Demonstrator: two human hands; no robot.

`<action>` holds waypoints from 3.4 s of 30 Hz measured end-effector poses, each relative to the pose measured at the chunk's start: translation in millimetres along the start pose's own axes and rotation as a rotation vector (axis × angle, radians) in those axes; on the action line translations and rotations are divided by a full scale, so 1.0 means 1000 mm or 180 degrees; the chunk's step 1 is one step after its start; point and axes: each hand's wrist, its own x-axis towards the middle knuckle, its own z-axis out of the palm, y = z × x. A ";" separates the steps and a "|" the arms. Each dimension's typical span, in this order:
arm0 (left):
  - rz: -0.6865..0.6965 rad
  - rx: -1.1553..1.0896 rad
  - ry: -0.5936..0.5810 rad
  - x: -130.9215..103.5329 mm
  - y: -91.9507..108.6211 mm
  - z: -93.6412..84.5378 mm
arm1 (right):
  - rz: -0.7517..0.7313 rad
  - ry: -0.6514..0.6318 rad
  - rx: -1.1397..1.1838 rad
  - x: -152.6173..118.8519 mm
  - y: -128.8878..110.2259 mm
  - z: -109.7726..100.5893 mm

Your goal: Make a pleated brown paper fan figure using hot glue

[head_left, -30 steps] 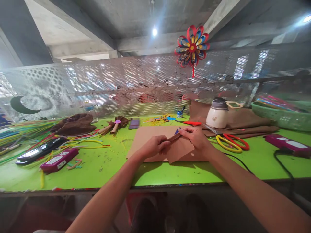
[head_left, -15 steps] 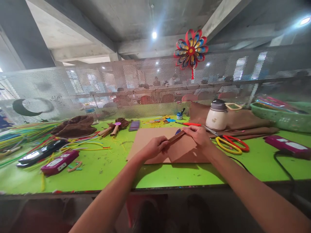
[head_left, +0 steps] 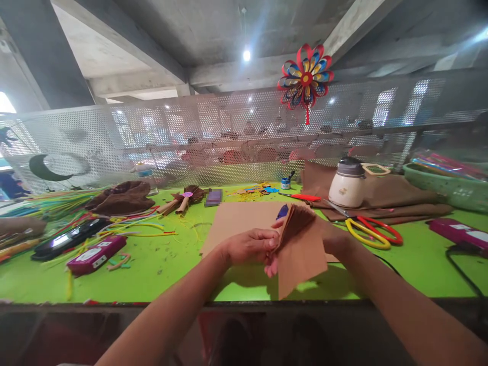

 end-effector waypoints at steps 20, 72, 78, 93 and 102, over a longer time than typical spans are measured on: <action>0.0871 0.0788 0.3020 -0.016 0.028 -0.043 | 0.0160 -0.0212 -0.1272 0.015 0.000 0.007; -0.0297 0.4384 0.1745 0.005 -0.001 -0.027 | -0.0473 -0.0468 -0.3710 0.020 0.023 0.003; -0.0404 0.4487 0.1610 0.001 0.002 -0.034 | -0.0448 -0.0523 -0.3694 0.018 0.019 0.005; -0.0313 0.4977 0.1054 -0.009 0.010 -0.024 | -0.0312 -0.0775 -0.3718 0.013 0.010 -0.002; -0.0084 0.5004 0.1152 -0.018 0.006 -0.015 | -0.0223 -0.0827 -0.3882 0.012 0.007 0.000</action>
